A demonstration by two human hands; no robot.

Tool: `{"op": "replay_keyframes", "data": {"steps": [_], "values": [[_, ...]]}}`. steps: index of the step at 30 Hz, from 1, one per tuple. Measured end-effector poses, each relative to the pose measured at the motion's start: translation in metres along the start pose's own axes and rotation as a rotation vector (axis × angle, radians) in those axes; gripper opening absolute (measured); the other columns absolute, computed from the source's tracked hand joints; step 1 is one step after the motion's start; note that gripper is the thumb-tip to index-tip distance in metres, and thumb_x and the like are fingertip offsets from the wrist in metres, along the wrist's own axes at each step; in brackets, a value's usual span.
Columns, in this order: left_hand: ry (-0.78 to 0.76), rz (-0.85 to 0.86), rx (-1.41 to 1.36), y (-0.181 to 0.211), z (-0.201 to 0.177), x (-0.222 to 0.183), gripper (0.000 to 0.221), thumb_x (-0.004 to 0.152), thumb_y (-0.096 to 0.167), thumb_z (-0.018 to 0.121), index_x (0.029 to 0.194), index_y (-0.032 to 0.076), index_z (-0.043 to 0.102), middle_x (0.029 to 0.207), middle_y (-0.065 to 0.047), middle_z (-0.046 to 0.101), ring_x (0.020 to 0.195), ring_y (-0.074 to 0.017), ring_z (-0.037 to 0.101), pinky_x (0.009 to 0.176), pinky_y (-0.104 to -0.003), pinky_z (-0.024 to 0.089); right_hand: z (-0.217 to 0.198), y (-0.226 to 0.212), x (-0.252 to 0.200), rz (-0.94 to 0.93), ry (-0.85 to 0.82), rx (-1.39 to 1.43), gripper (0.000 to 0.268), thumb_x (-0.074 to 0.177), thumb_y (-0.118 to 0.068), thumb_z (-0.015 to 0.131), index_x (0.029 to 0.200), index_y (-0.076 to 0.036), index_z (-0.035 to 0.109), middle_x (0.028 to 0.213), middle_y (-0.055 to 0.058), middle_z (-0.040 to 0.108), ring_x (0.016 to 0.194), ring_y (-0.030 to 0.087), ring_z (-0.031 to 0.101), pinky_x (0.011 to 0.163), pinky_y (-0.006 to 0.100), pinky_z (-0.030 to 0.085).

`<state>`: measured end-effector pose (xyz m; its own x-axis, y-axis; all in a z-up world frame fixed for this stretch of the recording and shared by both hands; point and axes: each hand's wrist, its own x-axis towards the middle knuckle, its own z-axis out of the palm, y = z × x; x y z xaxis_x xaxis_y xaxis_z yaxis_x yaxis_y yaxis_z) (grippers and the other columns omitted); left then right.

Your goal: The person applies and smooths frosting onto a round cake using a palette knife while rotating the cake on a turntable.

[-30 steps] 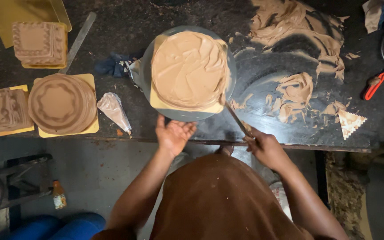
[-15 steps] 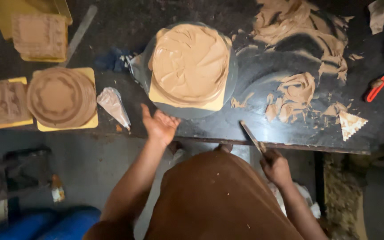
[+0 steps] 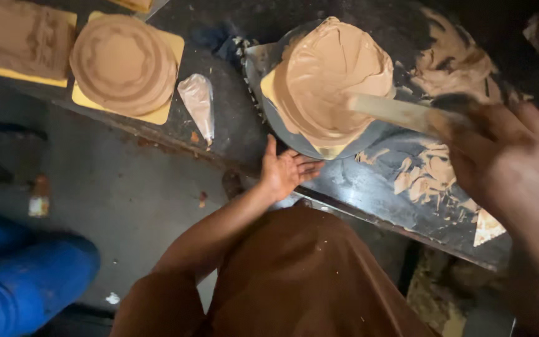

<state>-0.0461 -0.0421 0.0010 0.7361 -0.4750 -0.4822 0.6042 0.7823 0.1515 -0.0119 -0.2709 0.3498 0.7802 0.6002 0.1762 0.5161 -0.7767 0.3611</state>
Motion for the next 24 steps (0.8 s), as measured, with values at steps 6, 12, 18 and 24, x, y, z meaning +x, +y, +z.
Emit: {"op": "replay_keyframes", "data": {"steps": [6,12,18,24], "values": [[-0.055,-0.033,0.007,-0.003,-0.012,0.006,0.124,0.080,0.097,0.011,0.143,-0.004,0.050,0.140,-0.025,0.058,0.121,-0.0407,0.063,0.096,-0.049,0.051,-0.030,-0.083,0.126,-0.577,0.002,-0.331,0.021,0.084,-0.016,0.071,0.101,-0.021,0.081,0.085,-0.002,0.072,0.082,0.013,0.067,0.074,0.029,0.055],[-0.244,-0.098,0.032,-0.002,-0.019,0.014,0.124,0.081,0.097,0.008,0.150,0.002,0.047,0.143,-0.020,0.054,0.128,-0.0399,0.059,0.100,-0.049,0.046,-0.014,-0.145,0.187,-0.822,-0.370,-0.430,0.011,0.076,-0.018,0.068,0.082,-0.011,0.075,0.085,0.001,0.069,0.089,0.018,0.066,0.077,0.030,0.052],[-0.277,-0.113,0.162,0.008,-0.028,0.012,0.123,0.077,0.095,0.004,0.144,0.004,0.054,0.135,-0.019,0.063,0.129,-0.0359,0.059,0.104,-0.049,0.044,-0.008,-0.166,0.210,-0.828,-0.582,-0.431,0.012,0.077,-0.017,0.068,0.085,-0.012,0.075,0.092,0.005,0.071,0.094,0.021,0.066,0.081,0.032,0.052],[-0.207,0.013,0.250,0.041,-0.062,0.040,0.129,0.079,0.098,0.003,0.119,-0.008,0.063,0.099,-0.019,0.072,0.101,-0.0341,0.067,0.097,-0.048,0.046,-0.007,-0.162,0.213,-0.774,-0.735,-0.377,0.015,0.081,-0.015,0.068,0.093,-0.016,0.076,0.099,0.005,0.071,0.098,0.023,0.066,0.085,0.035,0.051]]}}
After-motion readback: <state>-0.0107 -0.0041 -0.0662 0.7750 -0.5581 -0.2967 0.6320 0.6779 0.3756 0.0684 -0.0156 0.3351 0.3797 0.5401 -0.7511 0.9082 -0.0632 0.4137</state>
